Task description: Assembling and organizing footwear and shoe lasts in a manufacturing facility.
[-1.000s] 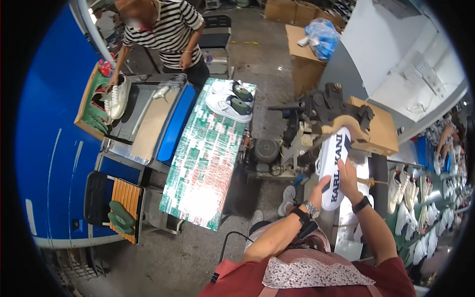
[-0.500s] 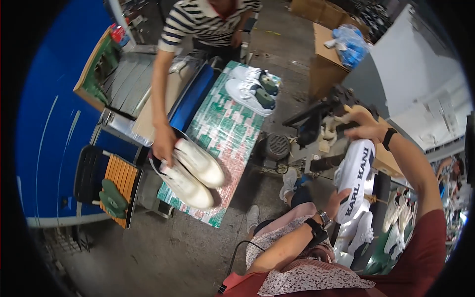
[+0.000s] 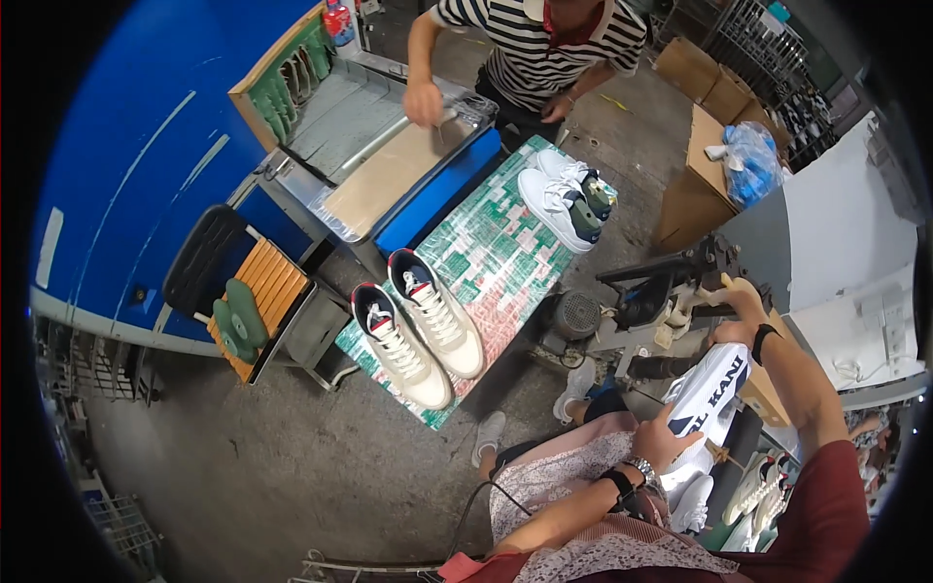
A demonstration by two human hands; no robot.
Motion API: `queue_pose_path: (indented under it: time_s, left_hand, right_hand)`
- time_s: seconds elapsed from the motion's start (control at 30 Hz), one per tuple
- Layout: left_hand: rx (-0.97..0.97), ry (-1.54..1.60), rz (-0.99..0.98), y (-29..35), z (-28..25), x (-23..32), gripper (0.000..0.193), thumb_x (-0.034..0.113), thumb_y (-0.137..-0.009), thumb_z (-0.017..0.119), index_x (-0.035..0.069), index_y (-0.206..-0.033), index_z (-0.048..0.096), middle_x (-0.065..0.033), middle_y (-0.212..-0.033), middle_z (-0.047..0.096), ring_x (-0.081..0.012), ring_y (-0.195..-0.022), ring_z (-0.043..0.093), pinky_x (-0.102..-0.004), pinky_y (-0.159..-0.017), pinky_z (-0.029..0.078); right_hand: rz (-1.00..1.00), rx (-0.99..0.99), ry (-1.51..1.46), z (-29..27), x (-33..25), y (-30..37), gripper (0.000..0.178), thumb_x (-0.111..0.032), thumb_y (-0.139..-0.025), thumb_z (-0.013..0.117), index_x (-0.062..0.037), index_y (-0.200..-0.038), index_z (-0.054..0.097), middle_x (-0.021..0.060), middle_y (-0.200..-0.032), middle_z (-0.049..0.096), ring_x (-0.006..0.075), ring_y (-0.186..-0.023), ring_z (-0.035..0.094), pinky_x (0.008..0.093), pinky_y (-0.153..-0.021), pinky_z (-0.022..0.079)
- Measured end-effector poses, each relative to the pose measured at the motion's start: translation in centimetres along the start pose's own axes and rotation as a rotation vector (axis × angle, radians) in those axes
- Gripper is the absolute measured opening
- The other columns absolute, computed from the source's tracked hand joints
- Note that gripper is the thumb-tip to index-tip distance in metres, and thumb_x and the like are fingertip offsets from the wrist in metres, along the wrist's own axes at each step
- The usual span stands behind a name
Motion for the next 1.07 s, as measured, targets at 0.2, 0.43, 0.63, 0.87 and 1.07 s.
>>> queue_pose_path:
  time_s: [0.2,0.43,0.63,0.87,1.07]
  left_hand:
    - [0.114,-0.005,0.255,-1.0,0.3,-1.9,0.085,0.055,-0.073,0.086,0.005,-0.138,0.060,-0.0260,-0.092,0.075,-0.0419,-0.085,0.075,-0.0496,-0.077,0.061]
    - [0.058,0.075,0.265,0.3,-0.6,-0.3,0.081,0.043,-0.074,0.089,0.004,-0.140,0.060,-0.0251,-0.097,0.076,-0.0391,-0.091,0.075,-0.0467,-0.081,0.060]
    - [-0.016,0.026,0.417,2.0,-3.0,-3.6,0.080,0.039,-0.073,0.091,0.004,-0.138,0.061,-0.0245,-0.098,0.076,-0.0340,-0.091,0.077,-0.0425,-0.080,0.061]
    - [-0.080,-0.409,0.671,10.3,-13.8,-4.2,0.072,0.042,-0.067,0.094,0.003,-0.122,0.069,-0.0198,-0.103,0.076,-0.0367,-0.088,0.076,-0.0417,-0.079,0.061]
    - [-0.289,-0.896,0.415,14.5,-17.8,-12.4,0.072,0.045,-0.069,0.091,0.004,-0.124,0.069,-0.0196,-0.107,0.076,-0.0356,-0.092,0.076,-0.0445,-0.081,0.061]
  right_hand:
    - [0.223,-0.113,-0.287,2.6,4.2,-3.0,0.047,-0.013,-0.063,0.083,-0.0112,-0.109,0.076,0.0196,-0.111,0.070,0.0355,-0.110,0.067,0.0405,-0.098,0.052]
    - [-0.001,-0.044,0.202,3.6,8.8,-0.7,0.034,-0.017,-0.079,0.070,-0.0102,-0.111,0.076,0.0253,-0.111,0.071,0.0377,-0.110,0.068,0.0451,-0.098,0.053]
    - [0.159,-0.409,0.399,4.8,1.0,7.3,0.035,-0.024,-0.099,0.052,-0.0061,-0.120,0.074,0.0333,-0.110,0.070,0.0474,-0.107,0.069,0.0545,-0.098,0.052]
    - [0.514,-0.059,-1.818,13.7,-3.3,16.7,0.052,-0.047,-0.094,0.075,-0.0051,-0.124,0.069,0.0079,-0.115,0.074,0.0209,-0.104,0.070,0.0405,-0.094,0.057]
    - [0.254,0.392,-2.202,17.8,-3.3,14.7,0.059,-0.034,-0.091,0.080,-0.0069,-0.140,0.062,0.0110,-0.131,0.069,0.0333,-0.124,0.065,0.0468,-0.107,0.052]
Point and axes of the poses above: each hand's wrist, its own y-axis away from the middle knuckle, its own z-axis out of the palm, x = y × z, the point moved 8 cm from there along -y, towards the middle knuckle
